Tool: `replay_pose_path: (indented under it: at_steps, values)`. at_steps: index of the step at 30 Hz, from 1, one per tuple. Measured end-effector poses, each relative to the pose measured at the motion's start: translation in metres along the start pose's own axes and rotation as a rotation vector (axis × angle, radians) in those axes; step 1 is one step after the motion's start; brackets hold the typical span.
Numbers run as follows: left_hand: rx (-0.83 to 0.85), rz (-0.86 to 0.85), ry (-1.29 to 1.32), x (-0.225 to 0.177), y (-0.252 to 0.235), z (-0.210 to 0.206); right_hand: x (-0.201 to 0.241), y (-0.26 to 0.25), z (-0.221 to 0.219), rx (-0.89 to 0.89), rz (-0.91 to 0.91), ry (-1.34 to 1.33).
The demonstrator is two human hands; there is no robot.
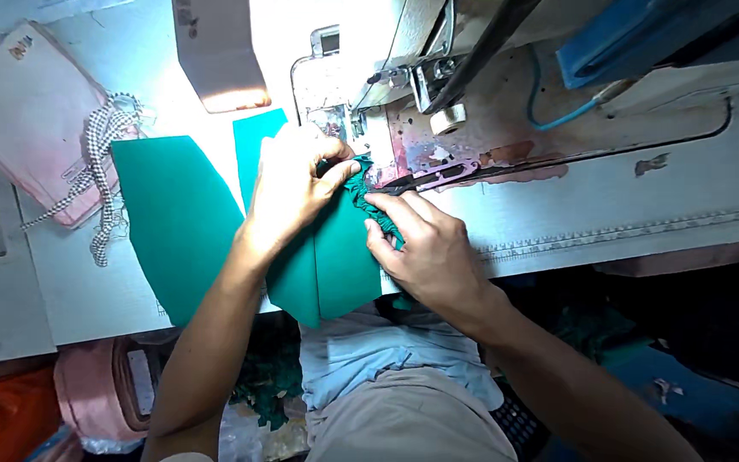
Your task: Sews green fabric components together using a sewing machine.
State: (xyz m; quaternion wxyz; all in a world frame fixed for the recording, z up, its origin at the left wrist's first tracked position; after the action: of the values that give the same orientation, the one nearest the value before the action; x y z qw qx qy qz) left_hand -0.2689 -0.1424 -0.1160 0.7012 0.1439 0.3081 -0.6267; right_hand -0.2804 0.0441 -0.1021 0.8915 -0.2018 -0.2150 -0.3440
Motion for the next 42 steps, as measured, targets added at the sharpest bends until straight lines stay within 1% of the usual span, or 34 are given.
replay_pose_path:
  at_steps: [4,7,11,14,16,18,19,20,22,23,26,30,33,36,38,41,42]
  values:
    - [-0.017,0.033,0.005,0.001,0.002,-0.004,0.002,0.0,0.001,0.004,0.019,0.02]
    - [-0.013,0.056,-0.007,0.002,0.0,-0.006,0.002,-0.002,-0.001,0.013,0.048,0.085]
    - [0.003,0.079,-0.047,0.001,-0.002,-0.009,0.004,-0.003,-0.007,0.119,0.148,0.233]
    - [0.005,0.076,-0.03,0.001,-0.003,-0.008,0.005,-0.004,-0.012,0.197,0.198,0.274]
    - [-0.051,0.047,0.007,-0.003,0.002,0.003,0.006,-0.005,-0.011,0.222,0.203,0.284]
    - [-0.123,0.045,-0.053,-0.012,0.017,0.027,0.006,-0.007,-0.011,0.227,0.207,0.279]
    - [-0.158,0.08,-0.141,-0.013,0.029,0.039,0.006,-0.007,-0.01,0.23,0.203,0.272]
    - [-0.166,0.151,-0.225,-0.012,0.041,0.047,0.005,-0.006,-0.011,0.228,0.199,0.266]
    - [-0.151,0.291,-0.334,-0.002,0.058,0.051,0.003,-0.005,-0.013,0.215,0.193,0.259]
    - [-0.128,0.334,-0.362,0.004,0.064,0.048,0.002,-0.004,-0.014,0.216,0.191,0.252]
    - [-0.087,0.349,-0.397,0.011,0.065,0.038,0.002,-0.003,-0.016,0.21,0.191,0.239]
    - [-0.049,0.31,-0.332,0.01,0.055,0.036,0.003,-0.004,-0.016,0.191,0.191,0.238]
    - [-0.002,0.3,-0.237,0.008,0.049,0.035,0.002,-0.003,-0.014,0.176,0.191,0.241]
    - [-0.017,0.338,-0.077,0.007,0.044,0.038,0.003,-0.003,-0.014,0.173,0.193,0.233]
    - [-0.028,0.378,0.195,0.004,0.038,0.037,0.002,-0.003,-0.014,0.169,0.2,0.231]
    - [0.004,0.511,0.79,-0.008,0.026,0.03,0.002,-0.003,-0.014,0.165,0.203,0.223]
    - [0.024,0.529,0.908,-0.01,0.024,0.027,0.002,-0.003,-0.014,0.163,0.202,0.218]
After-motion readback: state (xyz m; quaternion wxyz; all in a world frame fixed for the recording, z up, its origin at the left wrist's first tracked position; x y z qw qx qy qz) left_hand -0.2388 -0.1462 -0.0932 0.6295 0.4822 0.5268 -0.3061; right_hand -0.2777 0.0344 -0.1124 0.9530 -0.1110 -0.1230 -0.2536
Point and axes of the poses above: each hand's wrist, its own y-axis away from the middle knuckle, its own z-axis out of the back of the hand, x = y × z, the point moved 5 cm from there along -y, towards the middle knuckle, and after that the axes turned 4 degrees about -x, right-handed, at the moved point
